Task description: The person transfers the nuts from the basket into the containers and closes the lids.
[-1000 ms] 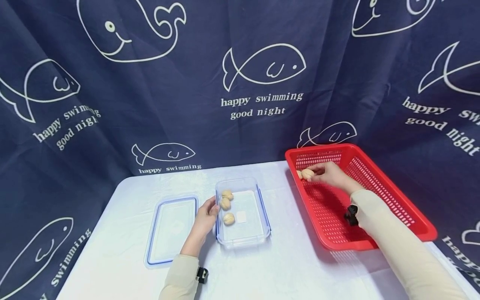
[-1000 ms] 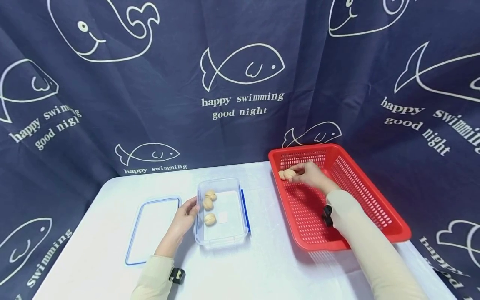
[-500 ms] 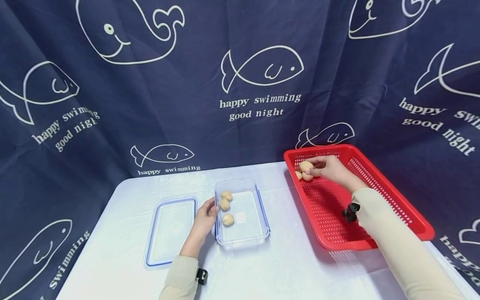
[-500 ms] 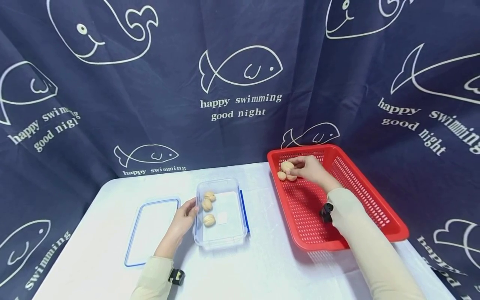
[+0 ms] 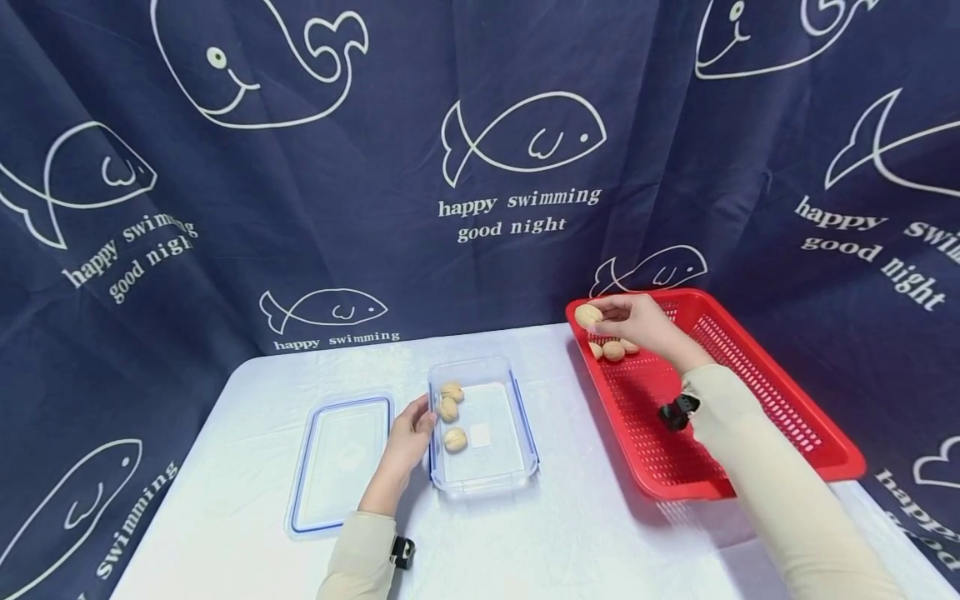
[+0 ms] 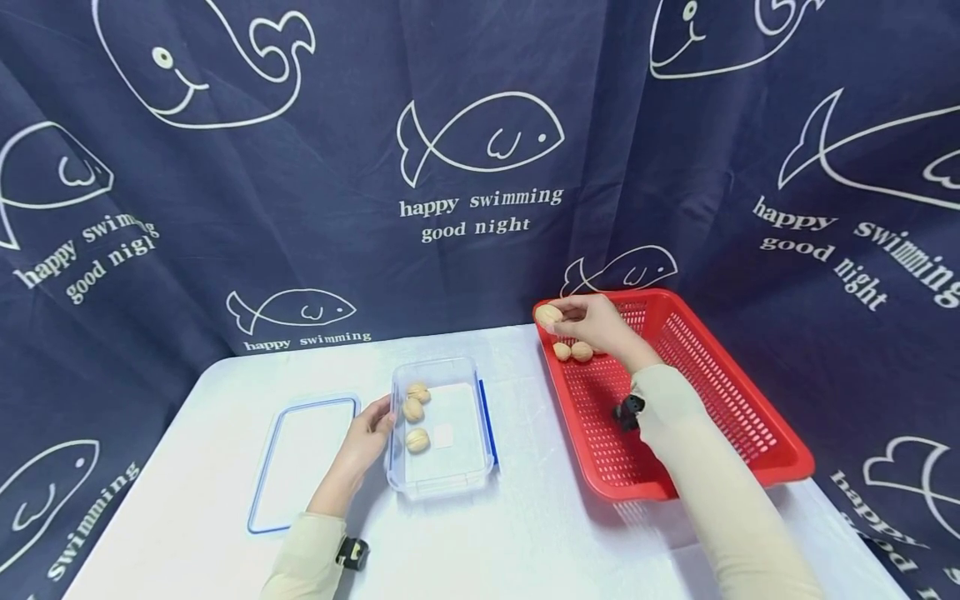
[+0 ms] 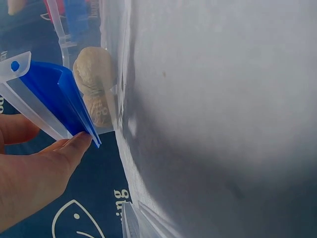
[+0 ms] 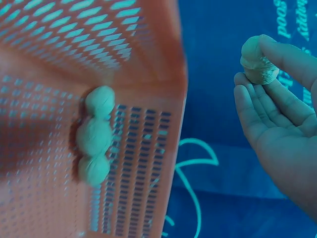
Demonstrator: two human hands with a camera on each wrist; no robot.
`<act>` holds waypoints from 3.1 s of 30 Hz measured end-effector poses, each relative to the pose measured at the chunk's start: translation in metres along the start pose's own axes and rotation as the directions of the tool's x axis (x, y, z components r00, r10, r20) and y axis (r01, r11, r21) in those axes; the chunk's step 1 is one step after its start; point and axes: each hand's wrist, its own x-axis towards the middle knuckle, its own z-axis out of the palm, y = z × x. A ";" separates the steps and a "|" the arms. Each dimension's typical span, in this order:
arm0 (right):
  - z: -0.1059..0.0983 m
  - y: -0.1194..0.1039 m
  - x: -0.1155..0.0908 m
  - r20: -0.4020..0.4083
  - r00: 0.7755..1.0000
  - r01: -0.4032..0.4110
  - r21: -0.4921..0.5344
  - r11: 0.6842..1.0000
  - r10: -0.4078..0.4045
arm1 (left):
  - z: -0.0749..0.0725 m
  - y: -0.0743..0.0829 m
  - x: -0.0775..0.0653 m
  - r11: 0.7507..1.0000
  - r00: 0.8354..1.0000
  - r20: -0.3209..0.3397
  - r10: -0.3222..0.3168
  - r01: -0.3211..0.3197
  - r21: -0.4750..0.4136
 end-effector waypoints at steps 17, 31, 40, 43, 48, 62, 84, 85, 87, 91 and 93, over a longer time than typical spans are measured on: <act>0.046 -0.046 0.018 0.071 0.997 -0.017 0.179 0.984 0.004 | 0.000 0.002 -0.001 1.000 1.000 -0.006 -0.009 0.009 0.001; 0.091 -0.075 0.008 0.061 0.995 0.056 0.241 0.969 -0.073 | -0.001 0.001 -0.001 1.000 1.000 0.002 0.005 -0.005 -0.009; 0.133 -0.081 -0.007 0.056 0.996 0.058 0.235 0.970 -0.073 | -0.001 0.000 0.000 1.000 1.000 -0.003 0.006 -0.006 0.000; 0.148 -0.081 -0.012 0.055 0.997 0.048 0.229 0.972 -0.063 | -0.001 0.000 -0.001 1.000 1.000 0.001 0.002 -0.002 -0.004; 0.166 -0.079 -0.022 0.048 0.998 0.024 0.230 0.973 -0.036 | 0.000 -0.001 -0.001 1.000 1.000 0.009 -0.001 0.001 -0.013; 0.214 -0.053 -0.033 0.023 0.999 -0.041 0.249 0.968 0.037 | 0.000 -0.001 0.000 1.000 1.000 0.002 0.007 -0.007 -0.002; 0.232 -0.044 -0.031 0.046 0.997 -0.062 0.137 0.989 0.056 | -0.002 0.001 0.001 1.000 1.000 -0.003 0.025 -0.025 0.001; 0.233 -0.043 -0.031 0.048 0.997 -0.062 0.137 0.989 0.056 | -0.002 0.001 0.001 1.000 1.000 -0.003 0.023 -0.023 0.005; 0.233 -0.043 -0.032 0.050 0.997 -0.064 0.136 0.989 0.058 | -0.002 0.000 0.001 1.000 1.000 -0.002 0.016 -0.016 0.006; 0.234 -0.042 -0.034 0.039 0.998 -0.059 0.109 0.992 0.055 | -0.002 0.001 0.000 1.000 1.000 -0.005 0.022 -0.022 0.022; 0.235 -0.041 -0.034 0.027 0.998 -0.060 0.083 0.995 0.058 | -0.002 0.001 0.000 0.999 1.000 -0.006 0.024 -0.024 0.025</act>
